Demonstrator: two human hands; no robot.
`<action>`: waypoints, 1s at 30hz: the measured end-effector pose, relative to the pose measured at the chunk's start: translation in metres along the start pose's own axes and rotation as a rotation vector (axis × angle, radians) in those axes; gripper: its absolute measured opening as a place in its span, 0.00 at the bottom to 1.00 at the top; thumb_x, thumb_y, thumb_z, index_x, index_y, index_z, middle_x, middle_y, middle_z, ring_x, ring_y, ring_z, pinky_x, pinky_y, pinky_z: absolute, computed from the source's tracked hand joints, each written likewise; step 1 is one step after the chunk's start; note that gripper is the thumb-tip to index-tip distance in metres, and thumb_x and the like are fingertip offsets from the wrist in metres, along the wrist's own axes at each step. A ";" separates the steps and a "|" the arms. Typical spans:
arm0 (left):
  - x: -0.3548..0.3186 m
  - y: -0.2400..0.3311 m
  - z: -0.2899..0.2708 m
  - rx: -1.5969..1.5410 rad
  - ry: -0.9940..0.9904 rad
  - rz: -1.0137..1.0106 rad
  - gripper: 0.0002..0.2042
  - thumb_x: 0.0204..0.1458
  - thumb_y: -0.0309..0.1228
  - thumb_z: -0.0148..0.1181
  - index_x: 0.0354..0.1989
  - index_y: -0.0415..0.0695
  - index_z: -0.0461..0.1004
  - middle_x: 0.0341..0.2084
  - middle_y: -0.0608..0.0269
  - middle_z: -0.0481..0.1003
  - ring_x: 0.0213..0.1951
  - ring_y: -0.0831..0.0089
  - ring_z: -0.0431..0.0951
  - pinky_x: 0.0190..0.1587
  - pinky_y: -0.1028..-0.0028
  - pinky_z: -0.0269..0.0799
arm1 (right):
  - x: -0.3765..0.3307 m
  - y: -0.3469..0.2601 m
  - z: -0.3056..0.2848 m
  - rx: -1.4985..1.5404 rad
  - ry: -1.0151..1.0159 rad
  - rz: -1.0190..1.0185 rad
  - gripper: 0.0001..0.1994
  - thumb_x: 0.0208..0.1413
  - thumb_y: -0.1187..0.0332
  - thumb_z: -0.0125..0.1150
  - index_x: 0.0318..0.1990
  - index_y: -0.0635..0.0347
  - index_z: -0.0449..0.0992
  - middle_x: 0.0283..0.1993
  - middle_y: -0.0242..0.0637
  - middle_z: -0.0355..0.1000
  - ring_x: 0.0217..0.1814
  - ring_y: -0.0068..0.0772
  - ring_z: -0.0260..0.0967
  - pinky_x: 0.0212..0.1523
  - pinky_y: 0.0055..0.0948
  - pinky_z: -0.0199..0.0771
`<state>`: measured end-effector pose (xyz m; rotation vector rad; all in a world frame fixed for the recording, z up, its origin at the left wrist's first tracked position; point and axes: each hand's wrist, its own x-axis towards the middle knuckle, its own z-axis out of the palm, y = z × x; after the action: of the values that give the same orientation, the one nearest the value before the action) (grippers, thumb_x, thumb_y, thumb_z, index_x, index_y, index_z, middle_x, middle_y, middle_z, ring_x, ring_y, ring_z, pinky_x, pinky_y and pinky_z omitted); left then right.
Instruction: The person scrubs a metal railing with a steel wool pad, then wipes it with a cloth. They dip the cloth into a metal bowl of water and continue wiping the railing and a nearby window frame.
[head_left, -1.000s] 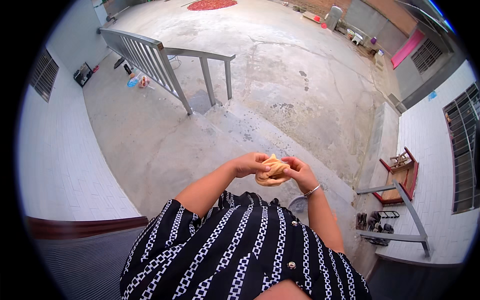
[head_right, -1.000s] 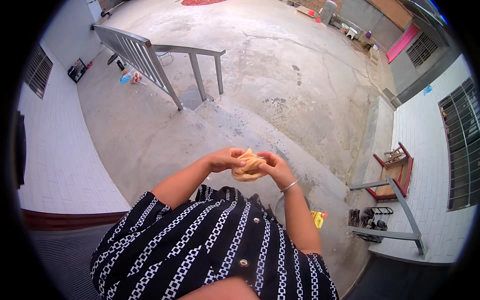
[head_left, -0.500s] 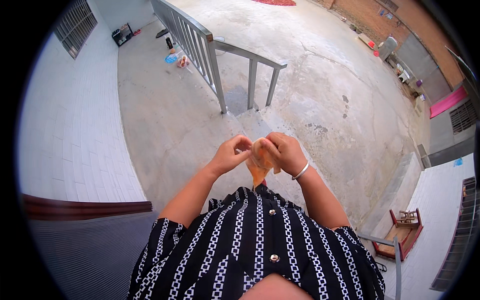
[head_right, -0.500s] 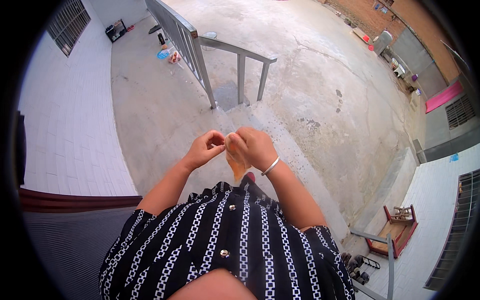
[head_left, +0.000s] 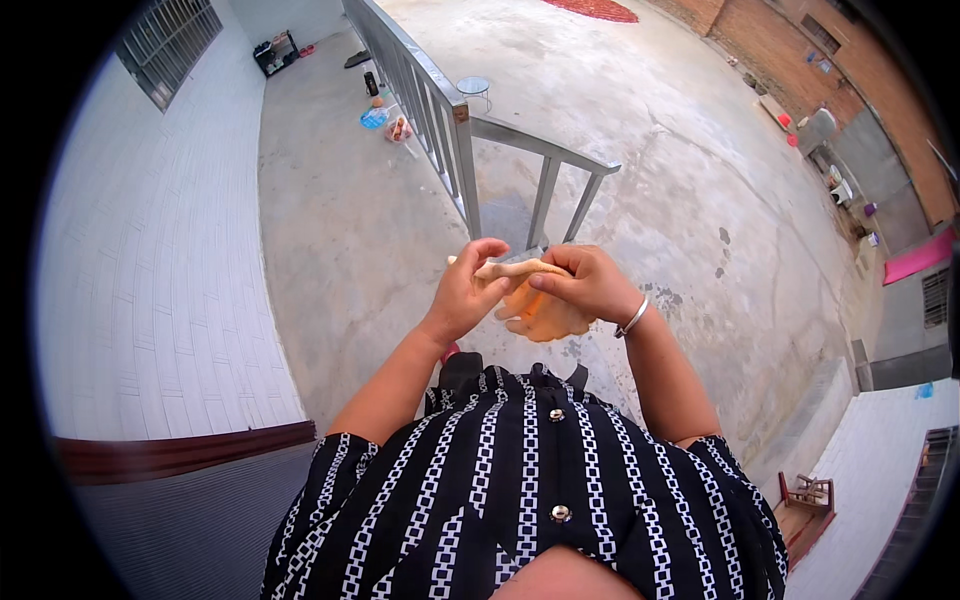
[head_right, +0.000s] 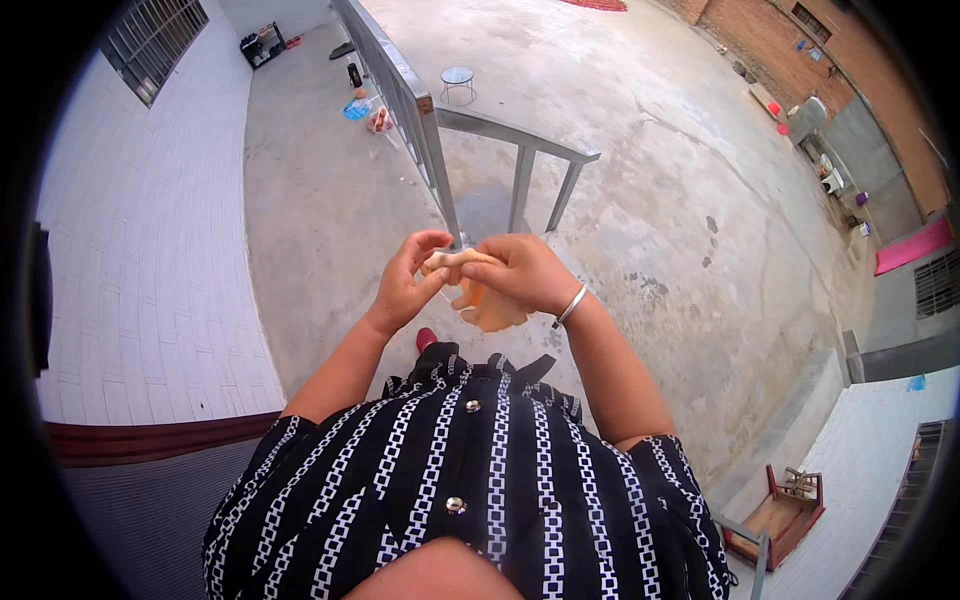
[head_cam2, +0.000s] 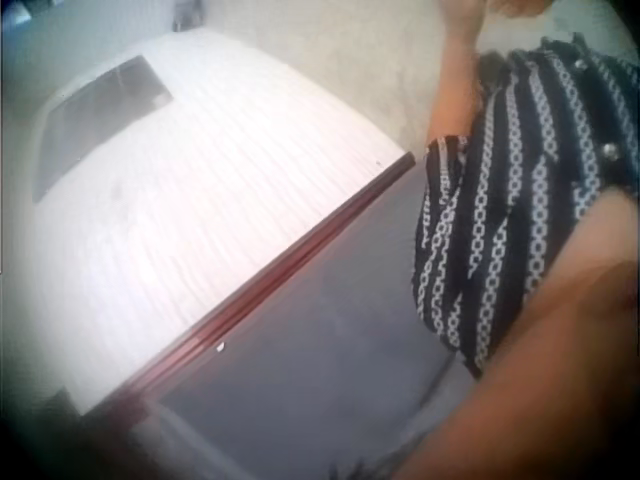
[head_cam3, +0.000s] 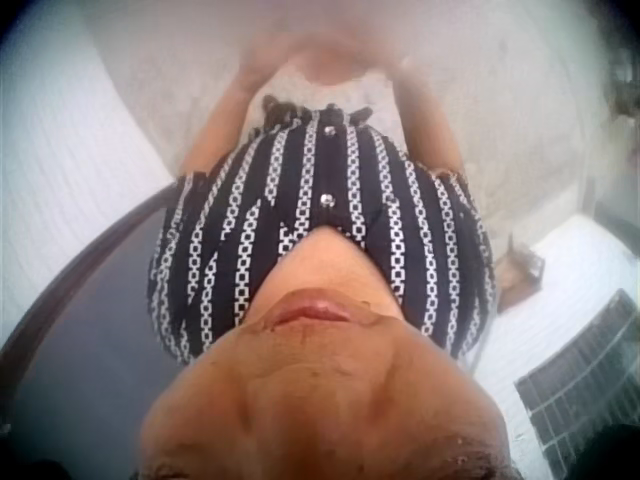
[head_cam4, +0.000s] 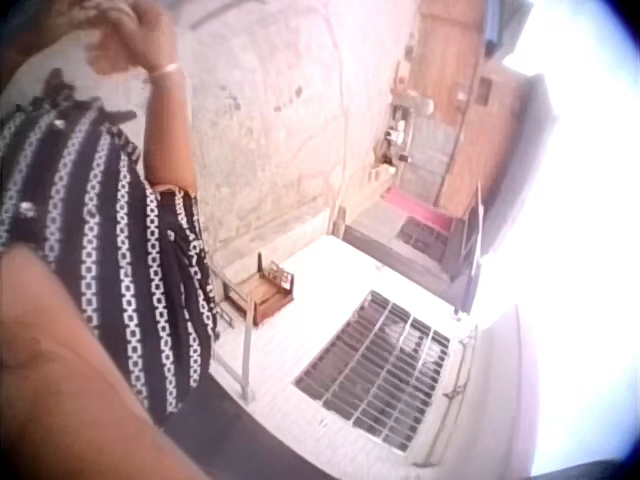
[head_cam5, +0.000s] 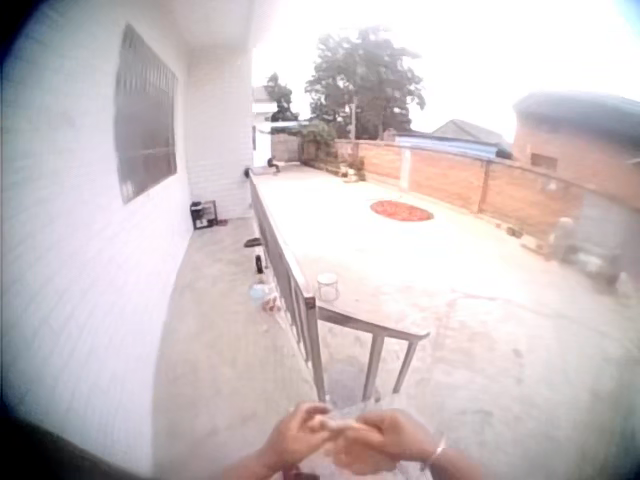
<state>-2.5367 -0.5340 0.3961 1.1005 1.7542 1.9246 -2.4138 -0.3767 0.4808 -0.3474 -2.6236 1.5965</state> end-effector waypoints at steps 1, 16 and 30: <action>0.010 0.002 -0.009 0.090 -0.140 -0.066 0.13 0.50 0.28 0.61 0.43 0.40 0.71 0.33 0.65 0.75 0.43 0.75 0.74 0.47 0.72 0.69 | 0.016 -0.004 0.001 -0.007 -0.011 0.003 0.19 0.54 0.54 0.59 0.29 0.66 0.77 0.22 0.35 0.71 0.25 0.21 0.65 0.27 0.25 0.67; 0.203 -0.042 -0.151 0.198 -0.593 -0.255 0.12 0.46 0.37 0.68 0.32 0.41 0.77 0.26 0.70 0.72 0.30 0.81 0.69 0.33 0.78 0.66 | 0.167 0.005 -0.026 -0.083 0.449 -0.116 0.15 0.58 0.58 0.57 0.32 0.63 0.80 0.23 0.32 0.69 0.26 0.24 0.63 0.30 0.24 0.66; 0.358 -0.061 -0.076 0.644 -0.327 0.290 0.07 0.54 0.26 0.56 0.38 0.39 0.77 0.28 0.59 0.77 0.32 0.73 0.76 0.37 0.76 0.71 | 0.228 0.056 -0.132 0.082 0.516 0.035 0.16 0.55 0.59 0.61 0.24 0.64 0.74 0.17 0.24 0.60 0.21 0.15 0.55 0.22 0.19 0.57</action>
<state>-2.8412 -0.3317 0.4586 1.8491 2.1589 1.2062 -2.6057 -0.1878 0.4757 -0.6964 -2.1673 1.3846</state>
